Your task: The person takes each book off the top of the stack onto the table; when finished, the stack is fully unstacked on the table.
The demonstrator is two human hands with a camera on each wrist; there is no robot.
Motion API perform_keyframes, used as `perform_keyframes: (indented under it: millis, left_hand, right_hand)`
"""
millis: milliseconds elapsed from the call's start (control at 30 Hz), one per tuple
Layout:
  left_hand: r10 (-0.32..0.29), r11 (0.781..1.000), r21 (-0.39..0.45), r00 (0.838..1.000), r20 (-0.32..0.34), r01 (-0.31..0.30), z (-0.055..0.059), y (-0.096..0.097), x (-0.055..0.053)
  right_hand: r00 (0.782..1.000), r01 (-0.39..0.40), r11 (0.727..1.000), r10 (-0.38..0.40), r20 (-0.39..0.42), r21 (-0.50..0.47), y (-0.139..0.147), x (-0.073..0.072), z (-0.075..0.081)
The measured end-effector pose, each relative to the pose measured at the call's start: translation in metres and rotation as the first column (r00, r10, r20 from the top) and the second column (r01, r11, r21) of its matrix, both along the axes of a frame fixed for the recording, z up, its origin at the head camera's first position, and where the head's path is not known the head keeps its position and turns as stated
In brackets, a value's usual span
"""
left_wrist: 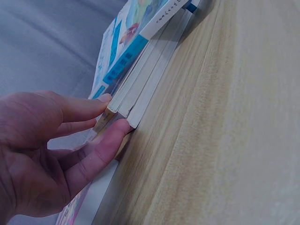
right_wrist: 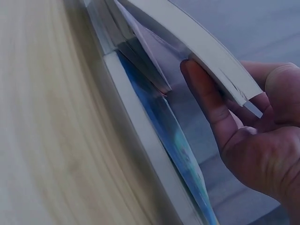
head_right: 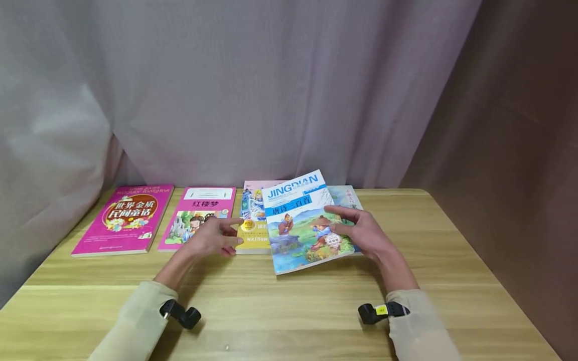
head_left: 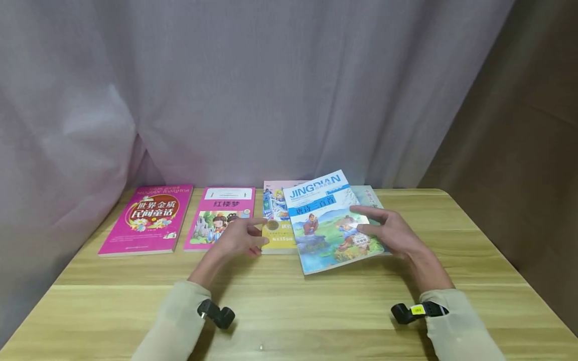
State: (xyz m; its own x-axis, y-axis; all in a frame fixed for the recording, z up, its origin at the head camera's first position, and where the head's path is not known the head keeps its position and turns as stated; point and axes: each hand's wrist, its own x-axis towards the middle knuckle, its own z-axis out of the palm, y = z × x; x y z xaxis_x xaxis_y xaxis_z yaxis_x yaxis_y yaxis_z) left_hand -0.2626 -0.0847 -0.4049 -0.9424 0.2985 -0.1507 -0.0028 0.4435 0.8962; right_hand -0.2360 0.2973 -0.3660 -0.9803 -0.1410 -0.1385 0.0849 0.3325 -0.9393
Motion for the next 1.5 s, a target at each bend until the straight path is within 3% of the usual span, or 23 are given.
perform_keyframes:
  millis: [267,500,700,1033,1500]
  left_hand:
    - [0.009,1.0,0.006,1.0,-0.01,-0.009,-0.003,0.0,0.002]
    - [0.011,1.0,0.003,1.0,-0.003,-0.011,-0.002,0.001,0.001]
    - [0.023,1.0,0.003,1.0,0.005,-0.023,-0.002,-0.003,0.002]
    - [0.038,0.999,0.01,0.999,0.003,-0.038,-0.006,-0.008,0.004]
    - [0.033,0.999,-0.001,0.999,-0.005,-0.033,-0.007,-0.007,0.002]
  right_hand:
    - [1.0,0.018,0.999,-0.018,-0.006,0.032,0.023,0.003,0.013]
    - [0.999,0.052,0.998,-0.052,0.014,-0.029,0.052,0.005,0.025]
    - [0.995,0.098,0.995,-0.097,0.031,-0.024,0.077,0.002,0.027]
    - [0.986,0.156,0.986,-0.159,0.058,0.056,0.11,0.004,0.024]
    - [0.968,0.23,0.959,-0.243,0.068,0.163,0.157,0.006,0.041]
